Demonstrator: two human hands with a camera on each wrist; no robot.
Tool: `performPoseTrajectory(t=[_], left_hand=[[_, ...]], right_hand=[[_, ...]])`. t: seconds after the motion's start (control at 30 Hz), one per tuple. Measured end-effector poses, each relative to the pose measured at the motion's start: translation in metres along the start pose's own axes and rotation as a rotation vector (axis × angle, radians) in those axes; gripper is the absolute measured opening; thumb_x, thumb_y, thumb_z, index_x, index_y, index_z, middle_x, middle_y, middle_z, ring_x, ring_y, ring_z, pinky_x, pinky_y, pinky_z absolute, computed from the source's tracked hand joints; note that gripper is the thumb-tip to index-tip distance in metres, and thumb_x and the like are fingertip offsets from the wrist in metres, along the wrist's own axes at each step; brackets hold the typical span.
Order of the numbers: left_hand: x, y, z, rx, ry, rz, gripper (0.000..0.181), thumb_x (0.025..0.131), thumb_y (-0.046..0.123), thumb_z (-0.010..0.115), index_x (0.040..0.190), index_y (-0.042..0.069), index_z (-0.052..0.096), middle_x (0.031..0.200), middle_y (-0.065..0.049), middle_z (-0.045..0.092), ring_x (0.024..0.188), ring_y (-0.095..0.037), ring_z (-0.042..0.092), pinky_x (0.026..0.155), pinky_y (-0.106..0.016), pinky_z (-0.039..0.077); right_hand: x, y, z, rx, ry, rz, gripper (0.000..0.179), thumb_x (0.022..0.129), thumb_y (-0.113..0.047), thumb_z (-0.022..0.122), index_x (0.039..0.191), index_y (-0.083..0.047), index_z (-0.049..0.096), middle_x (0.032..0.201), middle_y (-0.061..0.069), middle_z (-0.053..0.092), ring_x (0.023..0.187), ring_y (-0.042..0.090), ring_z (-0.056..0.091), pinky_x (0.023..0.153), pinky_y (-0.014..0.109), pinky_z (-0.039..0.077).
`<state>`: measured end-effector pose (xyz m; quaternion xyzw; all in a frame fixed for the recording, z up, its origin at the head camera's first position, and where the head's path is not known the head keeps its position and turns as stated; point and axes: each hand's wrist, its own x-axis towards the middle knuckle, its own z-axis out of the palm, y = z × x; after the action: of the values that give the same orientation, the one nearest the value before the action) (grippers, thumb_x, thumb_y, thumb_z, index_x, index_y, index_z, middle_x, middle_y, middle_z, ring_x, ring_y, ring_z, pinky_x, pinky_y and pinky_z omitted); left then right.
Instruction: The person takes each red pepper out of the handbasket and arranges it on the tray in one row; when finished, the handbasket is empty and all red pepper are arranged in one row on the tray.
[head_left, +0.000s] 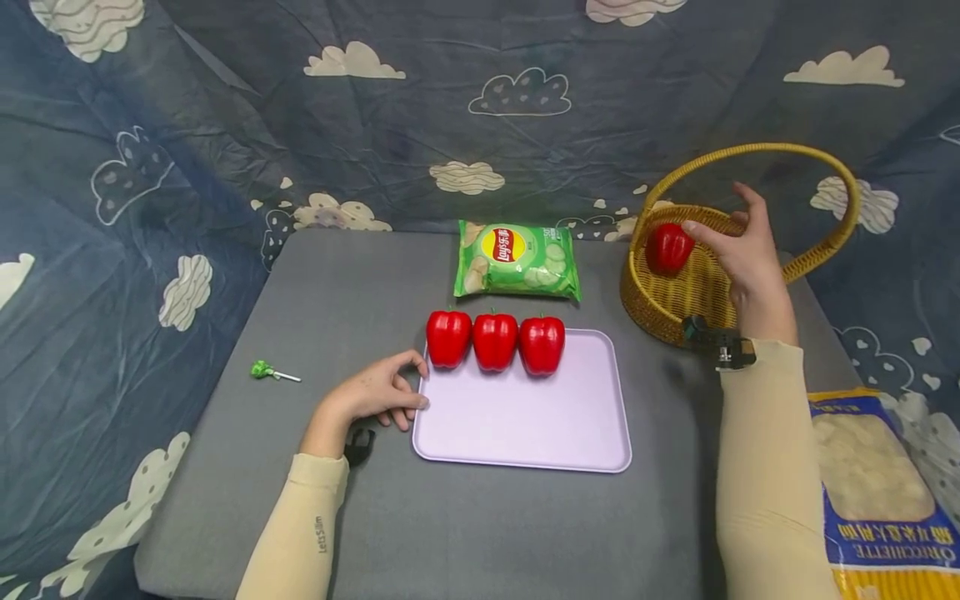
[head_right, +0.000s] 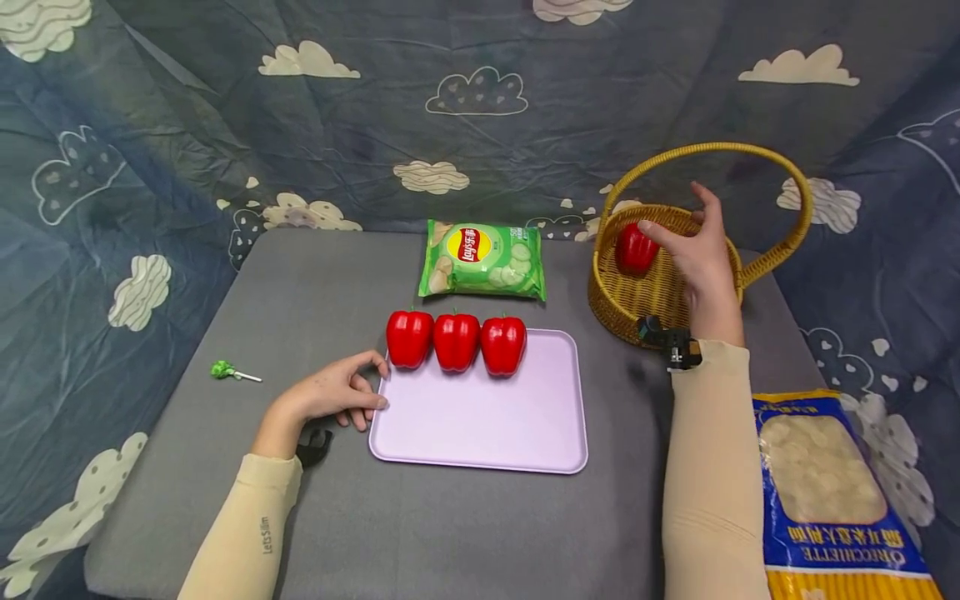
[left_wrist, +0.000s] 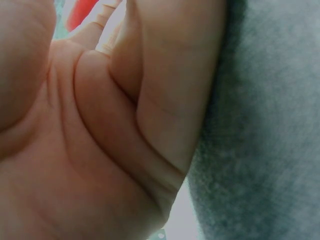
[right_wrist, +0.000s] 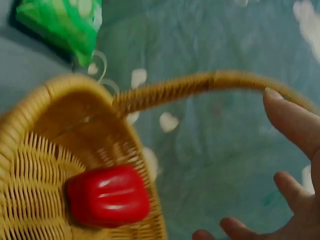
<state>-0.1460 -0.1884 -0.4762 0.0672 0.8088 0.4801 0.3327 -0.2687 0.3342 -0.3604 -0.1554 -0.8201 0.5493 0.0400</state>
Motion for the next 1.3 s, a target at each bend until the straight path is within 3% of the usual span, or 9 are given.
performPoseTrajectory(t=[0.2,0.43,0.57,0.8,1.03,1.3], left_hand=[[0.000,0.000,0.000,0.000,-0.002,0.001,0.042,0.094,0.018,0.080,0.125,0.016,0.052,0.071,-0.006,0.073,0.059,-0.017,0.073,0.051,-0.027,0.051],[-0.001,0.001,0.000,-0.002,0.004,-0.014,0.041,0.094,0.018,0.080,0.125,0.017,0.053,0.071,-0.006,0.073,0.059,-0.018,0.073,0.051,-0.027,0.052],[-0.002,0.001,0.000,-0.008,0.011,-0.020,0.041,0.094,0.018,0.080,0.125,0.017,0.053,0.071,-0.006,0.072,0.058,-0.018,0.073,0.051,-0.026,0.051],[-0.002,0.000,0.000,-0.004,0.008,-0.009,0.041,0.094,0.018,0.080,0.125,0.017,0.053,0.071,-0.005,0.072,0.058,-0.018,0.073,0.051,-0.026,0.051],[-0.002,0.001,0.000,-0.002,0.014,-0.009,0.041,0.094,0.019,0.080,0.124,0.017,0.053,0.070,-0.005,0.072,0.057,-0.018,0.072,0.050,-0.027,0.050],[-0.002,0.001,0.001,0.006,0.015,-0.013,0.041,0.094,0.019,0.081,0.124,0.017,0.053,0.071,-0.006,0.072,0.058,-0.017,0.073,0.051,-0.027,0.051]], right_hand=[[0.043,0.019,-0.001,0.022,-0.023,0.056,0.101,0.092,-0.050,0.077,0.164,-0.054,0.007,0.180,0.005,-0.004,0.165,0.035,0.006,0.133,0.054,0.016],[0.069,0.045,-0.003,0.015,-0.148,0.110,0.113,0.092,-0.053,0.077,0.164,-0.053,-0.010,0.179,0.002,-0.022,0.167,0.034,-0.012,0.135,0.055,0.002],[0.076,0.054,0.000,-0.001,-0.216,0.108,0.116,0.094,-0.051,0.076,0.163,-0.051,-0.018,0.177,0.003,-0.028,0.166,0.036,-0.020,0.133,0.059,-0.001],[0.085,0.059,0.006,0.008,-0.292,0.125,0.119,0.096,-0.044,0.076,0.162,-0.048,-0.023,0.177,0.012,-0.025,0.166,0.043,-0.010,0.132,0.058,0.010],[0.088,0.066,0.008,-0.046,-0.279,0.117,0.121,0.095,-0.044,0.078,0.165,-0.041,-0.021,0.178,0.018,-0.014,0.166,0.046,0.000,0.132,0.061,0.014],[0.088,0.071,0.009,-0.092,-0.287,0.132,0.122,0.095,-0.047,0.077,0.165,-0.041,-0.023,0.178,0.019,-0.016,0.165,0.049,-0.003,0.131,0.065,0.013]])
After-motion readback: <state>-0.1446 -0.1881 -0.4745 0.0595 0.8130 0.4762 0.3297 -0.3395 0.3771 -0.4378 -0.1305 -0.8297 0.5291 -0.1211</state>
